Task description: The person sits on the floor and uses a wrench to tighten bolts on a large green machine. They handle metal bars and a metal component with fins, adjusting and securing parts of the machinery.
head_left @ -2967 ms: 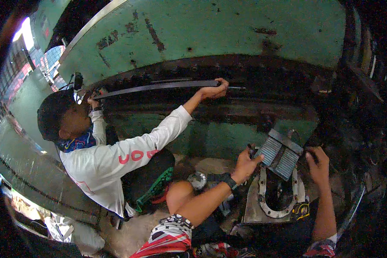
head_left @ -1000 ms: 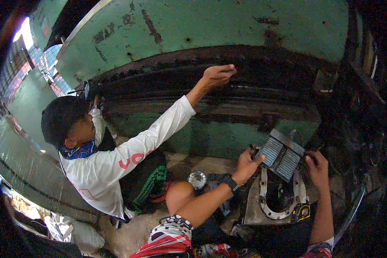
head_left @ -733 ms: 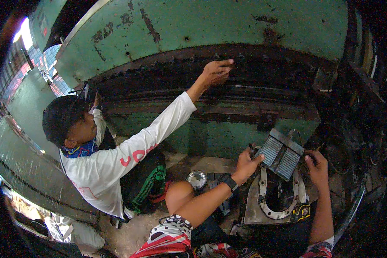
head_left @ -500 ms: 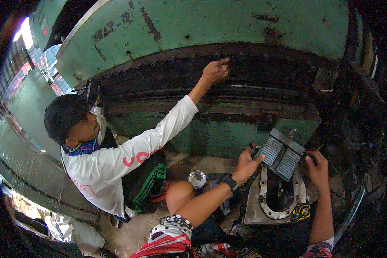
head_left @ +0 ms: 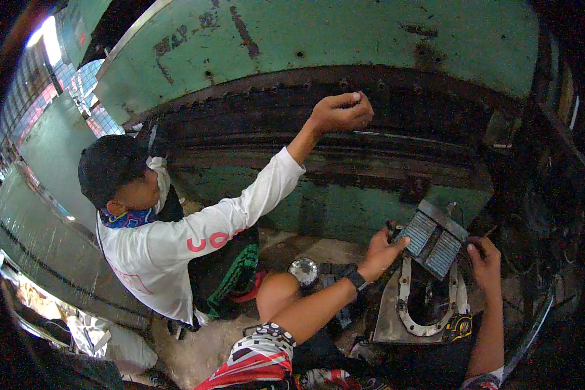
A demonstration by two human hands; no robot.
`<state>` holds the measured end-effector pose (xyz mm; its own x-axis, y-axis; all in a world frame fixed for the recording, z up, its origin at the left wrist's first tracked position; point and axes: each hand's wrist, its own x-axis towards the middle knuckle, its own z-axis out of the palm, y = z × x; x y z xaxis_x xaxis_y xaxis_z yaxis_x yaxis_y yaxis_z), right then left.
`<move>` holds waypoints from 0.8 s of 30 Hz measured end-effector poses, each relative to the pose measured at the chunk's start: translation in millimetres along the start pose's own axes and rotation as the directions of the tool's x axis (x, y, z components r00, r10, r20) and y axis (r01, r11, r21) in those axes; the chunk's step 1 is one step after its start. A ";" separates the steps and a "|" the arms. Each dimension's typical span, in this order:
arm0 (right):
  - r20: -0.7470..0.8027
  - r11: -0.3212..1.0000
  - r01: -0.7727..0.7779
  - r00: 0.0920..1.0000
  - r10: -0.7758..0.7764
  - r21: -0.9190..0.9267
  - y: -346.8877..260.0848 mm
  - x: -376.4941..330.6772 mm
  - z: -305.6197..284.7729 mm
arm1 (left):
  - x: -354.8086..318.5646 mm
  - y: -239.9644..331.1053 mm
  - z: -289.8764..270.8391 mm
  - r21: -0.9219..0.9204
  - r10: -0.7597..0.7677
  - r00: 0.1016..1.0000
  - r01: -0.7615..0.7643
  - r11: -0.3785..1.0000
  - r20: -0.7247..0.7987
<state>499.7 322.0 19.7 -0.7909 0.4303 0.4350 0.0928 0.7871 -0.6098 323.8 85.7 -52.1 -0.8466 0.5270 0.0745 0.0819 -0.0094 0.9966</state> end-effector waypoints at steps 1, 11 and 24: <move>-0.006 0.998 -0.035 0.999 0.035 -0.044 3.3 -0.6 -0.2 | -0.3 3.5 -0.5 0.019 -0.030 1.000 0.030 0.999 0.005; -0.069 0.995 0.003 0.998 -0.010 -0.103 22.5 -6.1 -1.7 | -2.5 14.3 2.3 0.036 -0.017 1.000 0.018 0.999 -0.014; -0.080 0.977 -0.192 0.979 0.186 -0.087 41.2 5.5 -3.4 | 9.1 17.4 1.6 -0.087 -0.106 0.993 0.101 0.991 -0.057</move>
<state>501.2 358.3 -0.8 -0.7092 0.6028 0.3656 0.2956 0.7250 -0.6221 318.4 91.7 -34.2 -0.8792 0.4755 -0.0300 -0.0502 -0.0298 0.9983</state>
